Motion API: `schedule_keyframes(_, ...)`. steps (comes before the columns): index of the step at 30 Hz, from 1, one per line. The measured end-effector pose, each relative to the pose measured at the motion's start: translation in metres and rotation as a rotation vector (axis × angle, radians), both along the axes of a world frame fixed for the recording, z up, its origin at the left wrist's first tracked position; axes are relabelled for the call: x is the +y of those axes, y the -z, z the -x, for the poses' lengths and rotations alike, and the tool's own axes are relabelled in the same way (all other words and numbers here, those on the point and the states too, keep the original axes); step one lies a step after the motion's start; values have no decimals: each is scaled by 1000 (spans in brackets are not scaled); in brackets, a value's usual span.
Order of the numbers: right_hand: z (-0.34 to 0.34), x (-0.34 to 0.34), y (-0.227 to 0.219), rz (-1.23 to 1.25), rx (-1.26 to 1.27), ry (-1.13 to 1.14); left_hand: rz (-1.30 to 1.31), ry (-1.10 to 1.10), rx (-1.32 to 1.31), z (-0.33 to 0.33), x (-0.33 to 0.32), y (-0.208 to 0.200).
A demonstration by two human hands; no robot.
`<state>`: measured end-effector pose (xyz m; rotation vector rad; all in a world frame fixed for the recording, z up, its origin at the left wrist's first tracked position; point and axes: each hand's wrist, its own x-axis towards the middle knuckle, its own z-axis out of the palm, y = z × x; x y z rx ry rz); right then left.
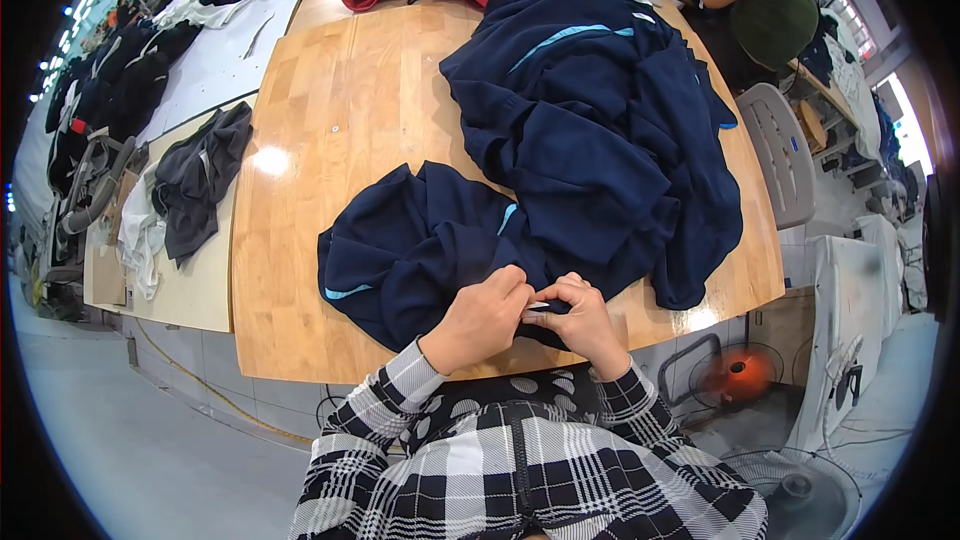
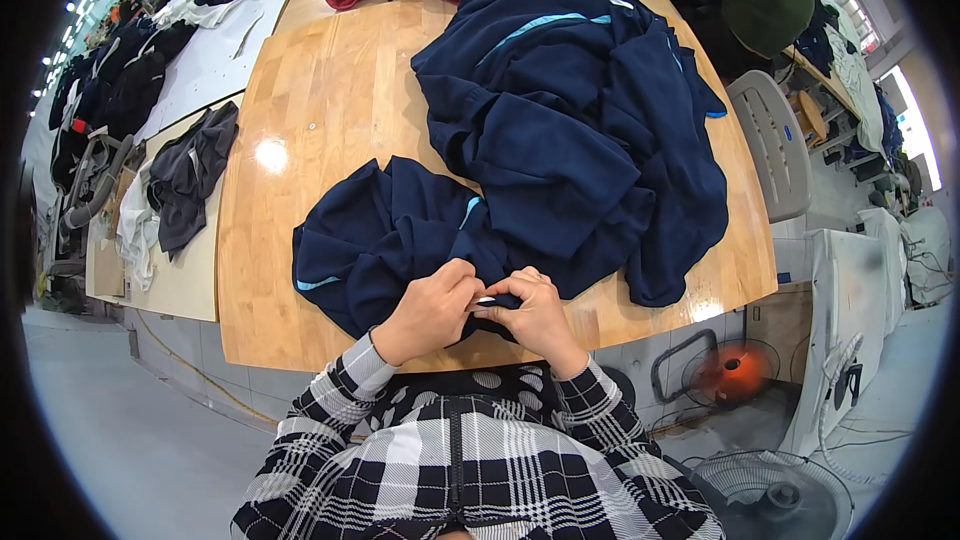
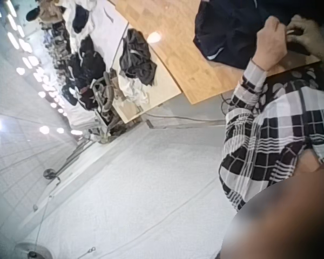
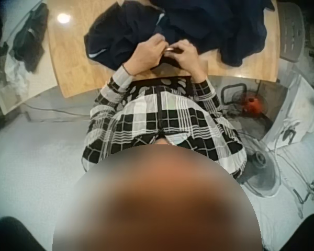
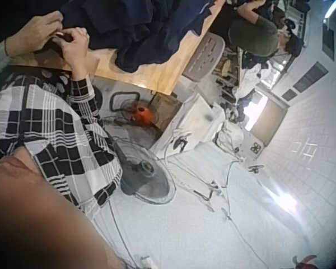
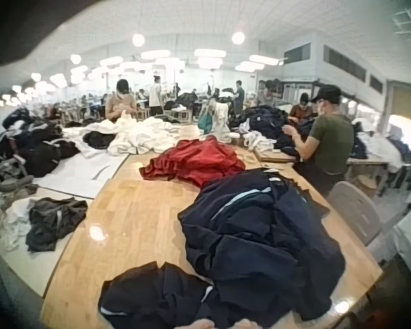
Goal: Trimming excess threads from a blue athletic garment using small scissors in a textile factory setting.
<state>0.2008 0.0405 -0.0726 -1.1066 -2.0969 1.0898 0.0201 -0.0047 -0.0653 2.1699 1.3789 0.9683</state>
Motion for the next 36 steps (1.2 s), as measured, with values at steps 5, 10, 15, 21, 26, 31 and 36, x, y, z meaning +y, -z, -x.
schedule_keyframes(5,1,1,1,226,168,25,76,-62,-330,2,3,15)
schedule_keyframes(10,-1,2,4,297,226,21,294,-62,-534,9,5,14)
schedule_keyframes(15,-4,1,3,387,263,74,390,-160,-480,22,0,-12)
schedule_keyframes(21,-6,1,6,507,326,88,533,7,-292,34,-2,-30)
schedule_keyframes(26,-3,2,-1,224,149,37,568,6,-175,31,0,-27)
schedule_keyframes(31,-3,2,0,65,80,11,560,30,-146,28,2,-25)
schedule_keyframes(36,-2,1,-6,-11,40,0,561,44,-139,27,4,-27)
